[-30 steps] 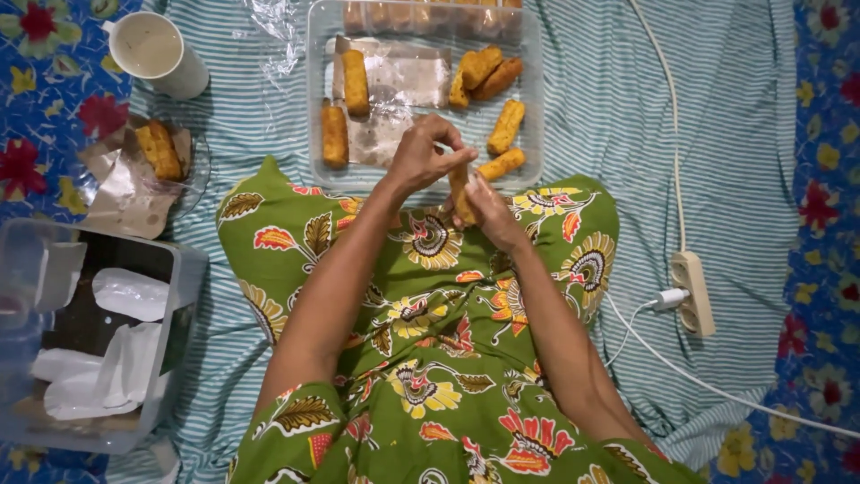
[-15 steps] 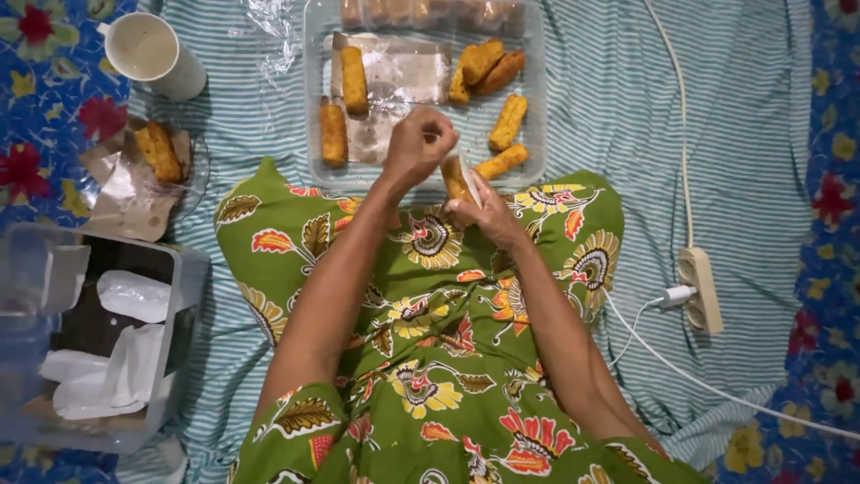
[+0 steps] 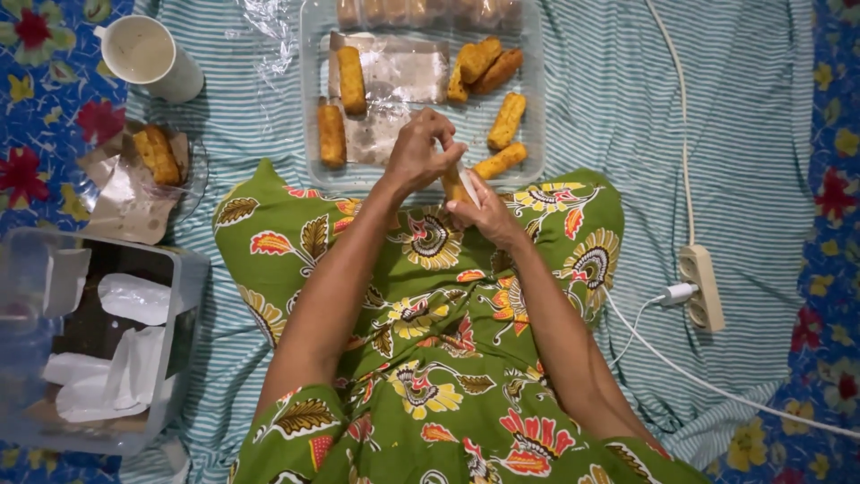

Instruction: Wrapping individual fried food items in plastic sheets and organizing them into a container.

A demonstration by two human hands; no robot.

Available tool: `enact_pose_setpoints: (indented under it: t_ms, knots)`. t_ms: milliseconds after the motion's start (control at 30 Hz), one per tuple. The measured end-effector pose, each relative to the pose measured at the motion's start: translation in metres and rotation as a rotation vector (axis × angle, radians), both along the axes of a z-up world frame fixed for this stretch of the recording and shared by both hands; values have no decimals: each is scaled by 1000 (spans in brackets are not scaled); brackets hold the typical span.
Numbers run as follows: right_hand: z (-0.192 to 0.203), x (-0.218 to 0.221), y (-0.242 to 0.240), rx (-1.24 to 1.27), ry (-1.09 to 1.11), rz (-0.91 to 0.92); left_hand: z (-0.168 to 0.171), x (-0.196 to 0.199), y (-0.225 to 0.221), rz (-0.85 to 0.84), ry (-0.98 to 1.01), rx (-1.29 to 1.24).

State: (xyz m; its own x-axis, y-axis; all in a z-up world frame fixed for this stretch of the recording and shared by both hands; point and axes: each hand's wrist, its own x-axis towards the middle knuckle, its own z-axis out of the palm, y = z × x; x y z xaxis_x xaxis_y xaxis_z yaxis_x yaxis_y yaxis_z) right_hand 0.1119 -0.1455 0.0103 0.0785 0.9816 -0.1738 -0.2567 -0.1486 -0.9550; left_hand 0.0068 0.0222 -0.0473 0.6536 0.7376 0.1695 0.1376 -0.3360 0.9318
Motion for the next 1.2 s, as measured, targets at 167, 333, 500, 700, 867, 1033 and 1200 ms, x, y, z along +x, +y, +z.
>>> enact_pose_setpoints:
  t_ms: [167,333,500,700,867,1033,1200]
  knots:
    - [0,-1,1,0,10,-7,-3,0,0,15,-20,22]
    - [-2,-3,-1,-10,58,-28,6,0,1,63,-17,11]
    - [-12,2,-4,-28,221,-108,15,-6,9,189,-53,-130]
    - [-44,21,-4,-44,454,-180,21,-4,1,-66,-43,-317]
    - [-54,28,-6,-56,507,-193,27,-5,-1,-128,-77,-313]
    - [-54,29,-5,-50,506,-161,24,-6,-1,-190,-142,-346]
    - [-60,30,-6,-56,517,-117,18,-3,1,-179,-167,-325]
